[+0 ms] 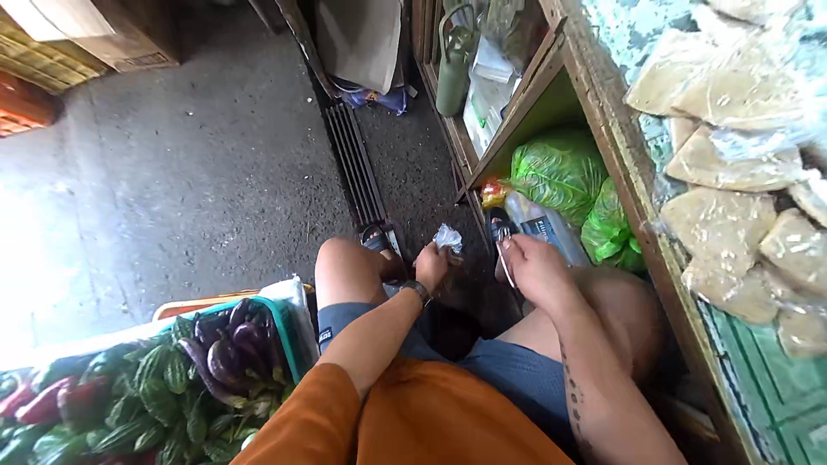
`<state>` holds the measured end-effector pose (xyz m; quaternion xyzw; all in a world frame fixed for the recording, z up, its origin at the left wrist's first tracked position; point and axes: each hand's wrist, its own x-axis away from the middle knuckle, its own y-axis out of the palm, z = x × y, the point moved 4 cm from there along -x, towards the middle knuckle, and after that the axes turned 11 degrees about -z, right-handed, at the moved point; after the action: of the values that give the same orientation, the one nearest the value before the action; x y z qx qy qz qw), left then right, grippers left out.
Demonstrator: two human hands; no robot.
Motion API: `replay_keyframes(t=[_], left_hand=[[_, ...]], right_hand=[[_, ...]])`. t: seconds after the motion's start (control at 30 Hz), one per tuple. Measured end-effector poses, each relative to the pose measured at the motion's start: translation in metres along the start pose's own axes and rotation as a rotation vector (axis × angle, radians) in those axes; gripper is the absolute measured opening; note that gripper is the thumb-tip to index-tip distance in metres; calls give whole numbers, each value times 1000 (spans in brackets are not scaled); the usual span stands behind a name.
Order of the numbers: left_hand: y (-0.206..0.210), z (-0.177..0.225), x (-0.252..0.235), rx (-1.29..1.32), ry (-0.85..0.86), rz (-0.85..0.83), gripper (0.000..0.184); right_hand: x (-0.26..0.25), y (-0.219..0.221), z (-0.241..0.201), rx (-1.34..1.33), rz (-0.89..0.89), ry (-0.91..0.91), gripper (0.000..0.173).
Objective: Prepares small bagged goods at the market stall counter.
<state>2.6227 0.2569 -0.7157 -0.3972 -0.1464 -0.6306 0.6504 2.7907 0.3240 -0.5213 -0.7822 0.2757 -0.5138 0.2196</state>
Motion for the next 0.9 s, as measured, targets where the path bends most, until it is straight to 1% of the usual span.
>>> replay_keyframes(t=[0.03, 0.1, 0.17, 0.23, 0.27, 0.33, 0.43, 0.53, 0.6, 0.67, 0.73, 0.77, 0.8, 0.83, 0.87, 0.9], left_hand=[[0, 1, -8, -71, -53, 14, 38], [2, 3, -27, -105, -154, 14, 38], [-1, 2, -57, -81, -226, 61, 37], [-7, -2, -92, -44, -312, 97, 38], [-7, -8, -111, -28, -358, 93, 40], [-4, -25, -147, -5, -435, 57, 46], [1, -41, -201, 73, -458, -39, 46], [18, -72, -248, 159, -411, -131, 46], [30, -88, -264, 222, -428, -203, 48], [41, -97, -271, 312, -476, -261, 49], [49, -99, -265, 414, -497, -250, 51], [48, -98, -263, 461, -481, -227, 64], [45, -97, -259, 480, -458, -203, 82], [42, -96, -253, 469, -442, -186, 95], [38, -95, -244, 455, -445, -160, 101], [32, -92, -232, 443, -455, -132, 98]], right_hand=[[-3, -1, 0, 5, -39, 3, 41], [-7, -3, 1, 20, -78, 15, 42], [-9, 0, 3, -6, -97, -2, 40], [-11, 8, 7, -28, -79, -30, 38], [-11, 12, 10, -35, -68, -38, 37], [-10, 17, 12, -71, -120, -13, 34], [-17, 12, 13, -193, -265, 47, 36], [-27, 11, 17, -282, -284, 59, 35], [-34, 14, 18, -319, -314, 71, 34], [-37, 18, 17, -338, -367, 90, 35], [-38, 17, 11, -330, -375, 80, 34], [-39, 16, 7, -321, -367, 66, 33], [-40, 14, 2, -305, -358, 57, 32], [-39, 13, -2, -284, -342, 54, 32], [-38, 12, -5, -267, -321, 53, 32], [-36, 11, -8, -256, -291, 48, 32]])
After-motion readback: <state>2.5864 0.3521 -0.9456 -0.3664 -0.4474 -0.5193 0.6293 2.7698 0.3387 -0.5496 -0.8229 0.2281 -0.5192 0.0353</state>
